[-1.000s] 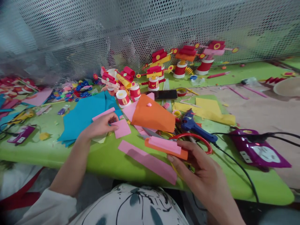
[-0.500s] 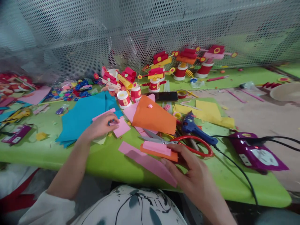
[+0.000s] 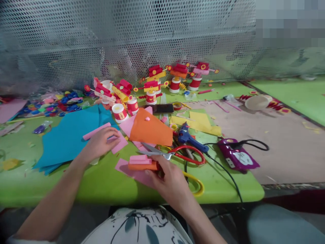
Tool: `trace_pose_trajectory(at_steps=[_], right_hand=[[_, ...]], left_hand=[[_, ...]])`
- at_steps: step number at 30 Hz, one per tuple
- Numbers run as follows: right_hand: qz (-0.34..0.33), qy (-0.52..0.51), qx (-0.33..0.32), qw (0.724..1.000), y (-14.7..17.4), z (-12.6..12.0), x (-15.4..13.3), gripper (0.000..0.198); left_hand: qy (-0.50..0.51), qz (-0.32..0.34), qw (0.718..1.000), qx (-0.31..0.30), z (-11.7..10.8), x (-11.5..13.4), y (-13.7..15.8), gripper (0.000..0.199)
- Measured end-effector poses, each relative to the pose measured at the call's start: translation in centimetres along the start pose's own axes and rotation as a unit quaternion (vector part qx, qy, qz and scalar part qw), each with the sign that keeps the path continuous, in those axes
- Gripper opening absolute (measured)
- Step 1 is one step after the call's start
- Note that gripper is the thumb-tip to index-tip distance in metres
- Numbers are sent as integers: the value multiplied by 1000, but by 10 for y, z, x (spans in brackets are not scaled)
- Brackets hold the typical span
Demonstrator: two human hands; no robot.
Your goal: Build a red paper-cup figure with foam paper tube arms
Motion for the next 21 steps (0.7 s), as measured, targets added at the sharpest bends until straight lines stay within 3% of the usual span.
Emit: trace_pose_trajectory(at_steps=[8, 16, 18, 21], right_hand=[[-43, 73, 19, 996, -9, 14, 4, 32], [-104, 201, 74, 971, -11, 21, 12, 36], [-113, 217, 79, 966, -12, 21, 15, 37], [-106, 231, 81, 964, -13, 19, 18, 37]], left_hand=[[-23, -106, 994, 30, -11, -19, 3, 20], [27, -128, 985, 108, -4, -32, 0, 14], [37, -130, 981, 139, 1, -36, -6, 23], [93, -118, 966, 211, 2, -41, -24, 56]])
Point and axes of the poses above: each hand's wrist, its own y-axis away from the middle knuckle, its own z-axis out of the palm, x = y × z, the point moved 4 cm from there along -y, towards the middle knuckle, and after that the axes turned 7 degrees about -y, right-handed, at the moved point
